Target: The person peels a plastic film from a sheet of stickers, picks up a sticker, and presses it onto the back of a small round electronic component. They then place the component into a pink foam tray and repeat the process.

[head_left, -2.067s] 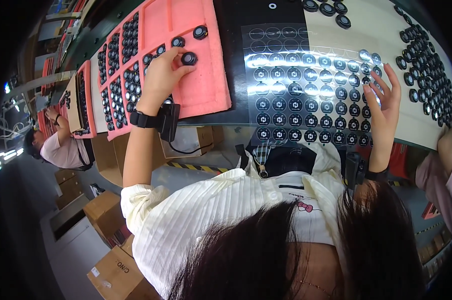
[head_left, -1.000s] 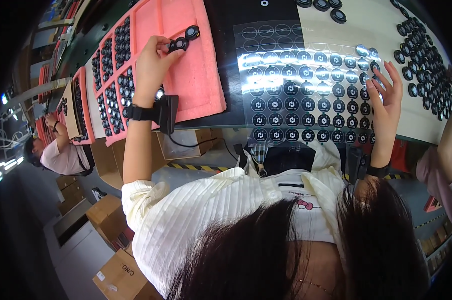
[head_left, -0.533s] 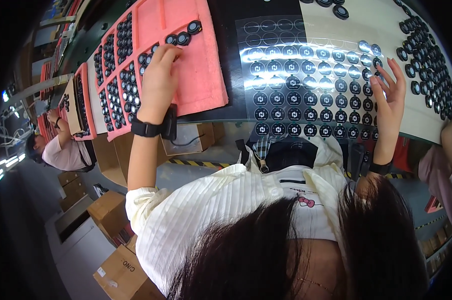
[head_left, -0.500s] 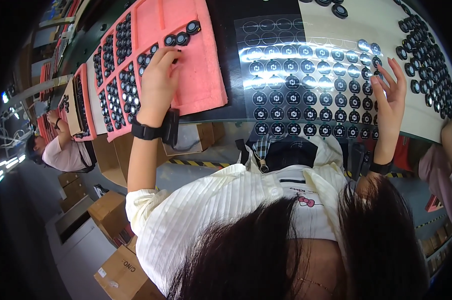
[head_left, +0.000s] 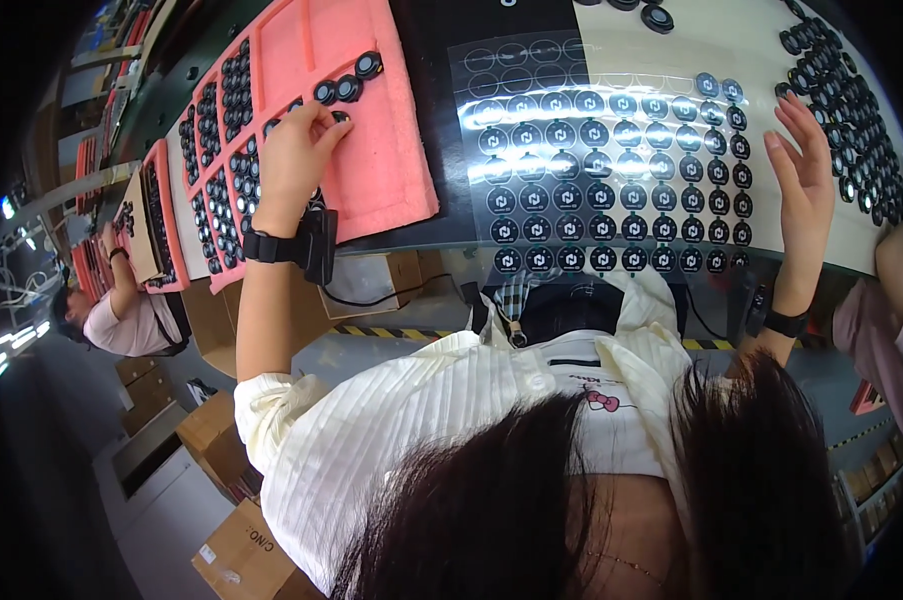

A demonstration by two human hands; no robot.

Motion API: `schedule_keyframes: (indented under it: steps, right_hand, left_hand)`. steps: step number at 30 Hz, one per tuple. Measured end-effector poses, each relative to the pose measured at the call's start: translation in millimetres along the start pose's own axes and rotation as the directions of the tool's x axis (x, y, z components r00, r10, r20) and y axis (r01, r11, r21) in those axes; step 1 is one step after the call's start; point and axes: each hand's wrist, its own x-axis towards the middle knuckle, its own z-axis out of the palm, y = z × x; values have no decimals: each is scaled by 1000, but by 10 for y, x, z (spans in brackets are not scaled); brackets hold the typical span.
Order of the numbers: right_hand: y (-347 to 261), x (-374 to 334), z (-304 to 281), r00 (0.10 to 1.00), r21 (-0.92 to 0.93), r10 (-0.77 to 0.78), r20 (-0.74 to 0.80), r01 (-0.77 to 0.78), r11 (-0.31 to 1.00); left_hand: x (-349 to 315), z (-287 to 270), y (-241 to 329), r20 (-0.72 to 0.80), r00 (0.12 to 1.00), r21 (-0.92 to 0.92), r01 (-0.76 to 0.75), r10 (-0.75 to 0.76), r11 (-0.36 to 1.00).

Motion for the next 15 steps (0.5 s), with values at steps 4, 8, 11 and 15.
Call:
schedule_keyframes:
  steps: [4, 8, 11, 15]
  right_hand:
    - [8, 75, -245, 998, -114, -57, 40, 61, 992]
    - [39, 194, -331, 990, -170, -95, 105, 113, 979]
    - [-16, 300, -371, 981, -232, -133, 138, 162, 959]
    - [-23, 502, -346, 937, -261, -171, 305, 256, 931]
  left_hand:
    - [95, -1, 52, -31, 998, 131, -53, 57, 990]
    - [115, -17, 10, -50, 994, 149, -90, 98, 985]
    - [142, -46, -101, -36, 999, 52, -18, 19, 998]
    - [94, -238, 194, -19, 1000, 152, 26, -24, 988]
